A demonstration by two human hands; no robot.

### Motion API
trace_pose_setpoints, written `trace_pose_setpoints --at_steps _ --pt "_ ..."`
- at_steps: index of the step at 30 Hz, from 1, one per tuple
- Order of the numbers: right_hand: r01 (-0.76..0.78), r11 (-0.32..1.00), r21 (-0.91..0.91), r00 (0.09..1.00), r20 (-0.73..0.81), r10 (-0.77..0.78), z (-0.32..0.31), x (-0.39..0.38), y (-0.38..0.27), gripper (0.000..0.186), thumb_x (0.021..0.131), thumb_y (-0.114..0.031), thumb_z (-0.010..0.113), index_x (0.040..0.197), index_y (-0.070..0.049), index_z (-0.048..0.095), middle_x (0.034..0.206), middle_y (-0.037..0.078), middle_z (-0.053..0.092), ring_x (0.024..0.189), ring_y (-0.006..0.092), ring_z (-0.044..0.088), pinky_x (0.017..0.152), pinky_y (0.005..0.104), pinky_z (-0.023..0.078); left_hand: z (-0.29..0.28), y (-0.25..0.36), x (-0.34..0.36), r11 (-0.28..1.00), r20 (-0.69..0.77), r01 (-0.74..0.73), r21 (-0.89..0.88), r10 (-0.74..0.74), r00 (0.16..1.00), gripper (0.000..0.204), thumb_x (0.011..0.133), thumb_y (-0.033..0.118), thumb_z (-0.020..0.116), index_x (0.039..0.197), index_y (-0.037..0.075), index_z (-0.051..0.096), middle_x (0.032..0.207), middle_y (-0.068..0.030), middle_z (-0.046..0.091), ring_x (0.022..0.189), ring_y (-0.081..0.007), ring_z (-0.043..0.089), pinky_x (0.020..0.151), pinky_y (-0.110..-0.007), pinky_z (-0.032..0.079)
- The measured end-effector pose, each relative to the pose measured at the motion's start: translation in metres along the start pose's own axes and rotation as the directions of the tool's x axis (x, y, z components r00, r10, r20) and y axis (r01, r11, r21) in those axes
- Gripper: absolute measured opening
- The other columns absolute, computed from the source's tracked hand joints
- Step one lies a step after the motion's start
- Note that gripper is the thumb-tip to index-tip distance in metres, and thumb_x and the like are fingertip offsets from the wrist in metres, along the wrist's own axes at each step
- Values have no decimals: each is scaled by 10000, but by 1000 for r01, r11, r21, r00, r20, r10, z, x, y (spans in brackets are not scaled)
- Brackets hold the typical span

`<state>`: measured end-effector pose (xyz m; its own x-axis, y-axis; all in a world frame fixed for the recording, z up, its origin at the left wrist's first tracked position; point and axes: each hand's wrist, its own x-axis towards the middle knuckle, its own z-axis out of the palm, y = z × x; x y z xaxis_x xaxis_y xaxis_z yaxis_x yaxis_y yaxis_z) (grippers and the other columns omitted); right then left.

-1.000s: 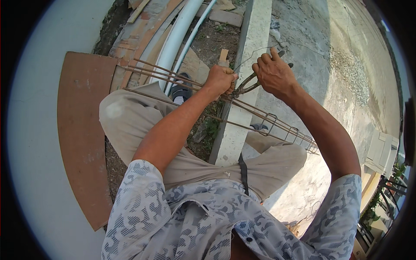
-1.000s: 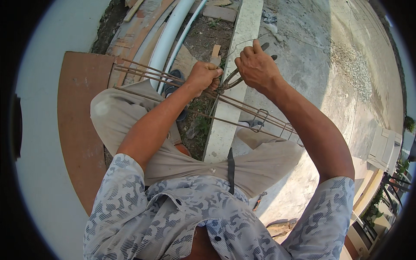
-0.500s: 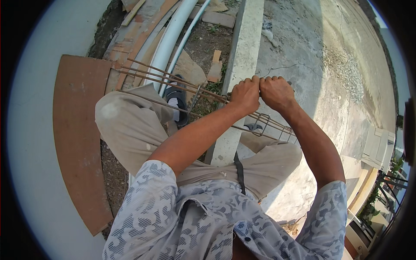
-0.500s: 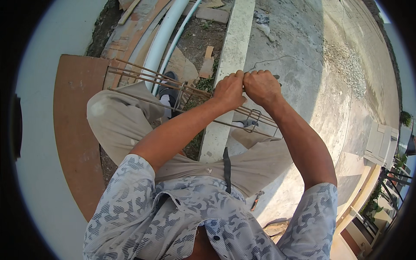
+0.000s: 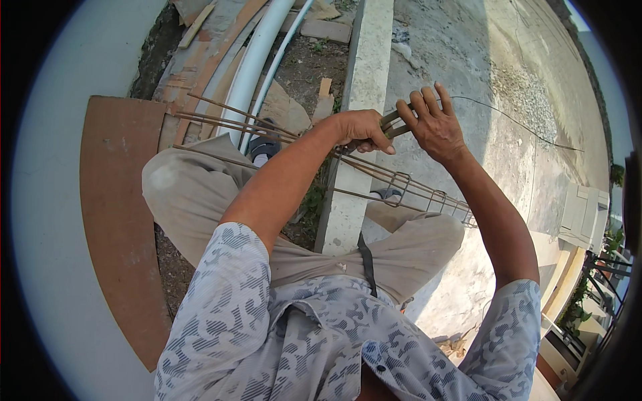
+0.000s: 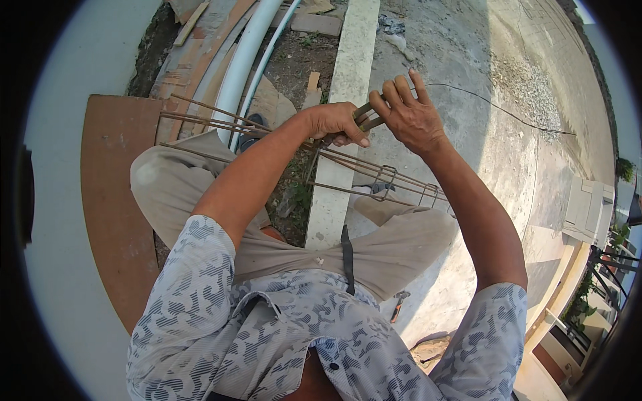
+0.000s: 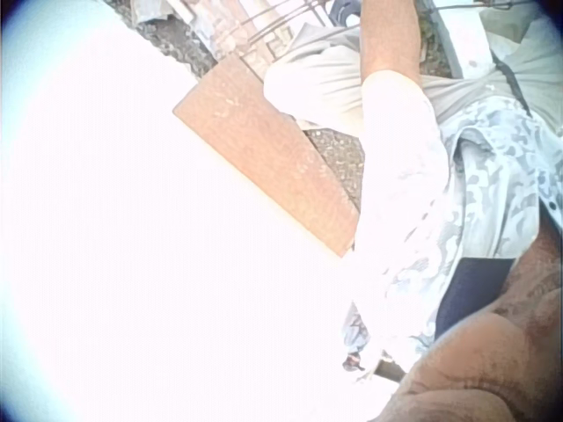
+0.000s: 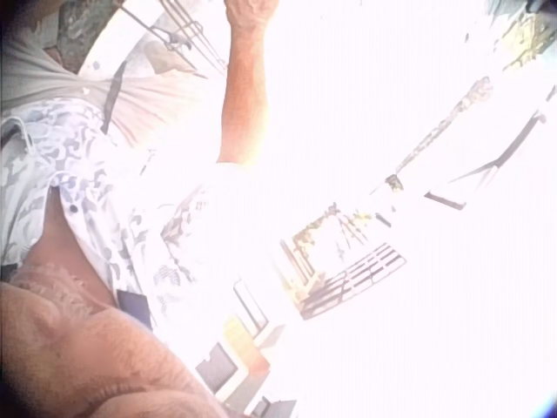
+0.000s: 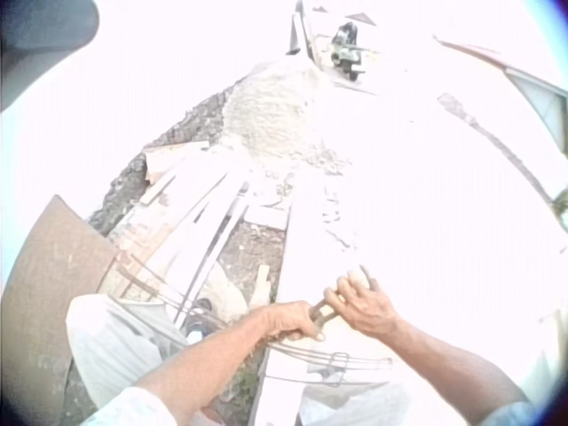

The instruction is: Using wire and pliers to tie and secure rebar for a concrete column.

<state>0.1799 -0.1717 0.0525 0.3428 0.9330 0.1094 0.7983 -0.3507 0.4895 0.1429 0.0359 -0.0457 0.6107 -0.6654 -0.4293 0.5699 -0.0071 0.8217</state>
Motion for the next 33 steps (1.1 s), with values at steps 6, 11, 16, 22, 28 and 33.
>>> trace_pose_setpoints --at_steps 6,11,16,22,28,33 --pt "-62 969 240 916 399 -40 -10 26 8 176 827 -104 673 997 -95 718 863 109 695 947 292 706 915 417 533 7 6 -4 955 -112 11 295 23 993 440 662 209 939 976 5 709 820 -89 687 736 -198 674 615 -332 528" --pt "-270 897 351 632 767 -110 -24 56 20 115 752 -69 720 864 -43 729 810 178 717 801 336 728 703 437 581 78 3 -3 651 -469 77 756 455 757 537 642 233 921 1053 -14 679 919 -170 702 890 -335 704 769 -437 555" --pt "-394 857 331 477 871 -118 -35 56 15 143 740 -82 753 875 -48 718 810 159 699 862 337 712 844 435 562 65 8 13 754 -597 181 631 323 734 289 667 131 874 807 -19 670 809 -155 719 718 -331 709 638 -428 561" --pt "35 984 176 952 294 -86 -19 29 1 111 895 -168 626 947 -73 650 927 88 659 956 246 645 963 363 465 19 26 1 985 -124 -41 170 62 990 273 641 92 903 761 -2 676 727 -81 663 465 -131 574 407 -261 438" --pt "-183 914 362 742 660 -113 -17 51 13 120 772 -112 721 853 -24 721 828 170 722 852 335 727 792 427 576 83 10 -2 742 -563 40 669 472 678 499 664 180 892 1052 -12 645 1028 -221 712 976 -377 696 853 -487 552" --pt "-351 855 381 556 819 -137 -24 53 18 132 752 -96 729 855 -14 736 859 188 729 883 342 726 775 420 587 94 8 15 740 -660 200 642 400 636 357 679 128 858 955 -8 676 948 -194 722 900 -356 715 799 -450 573"
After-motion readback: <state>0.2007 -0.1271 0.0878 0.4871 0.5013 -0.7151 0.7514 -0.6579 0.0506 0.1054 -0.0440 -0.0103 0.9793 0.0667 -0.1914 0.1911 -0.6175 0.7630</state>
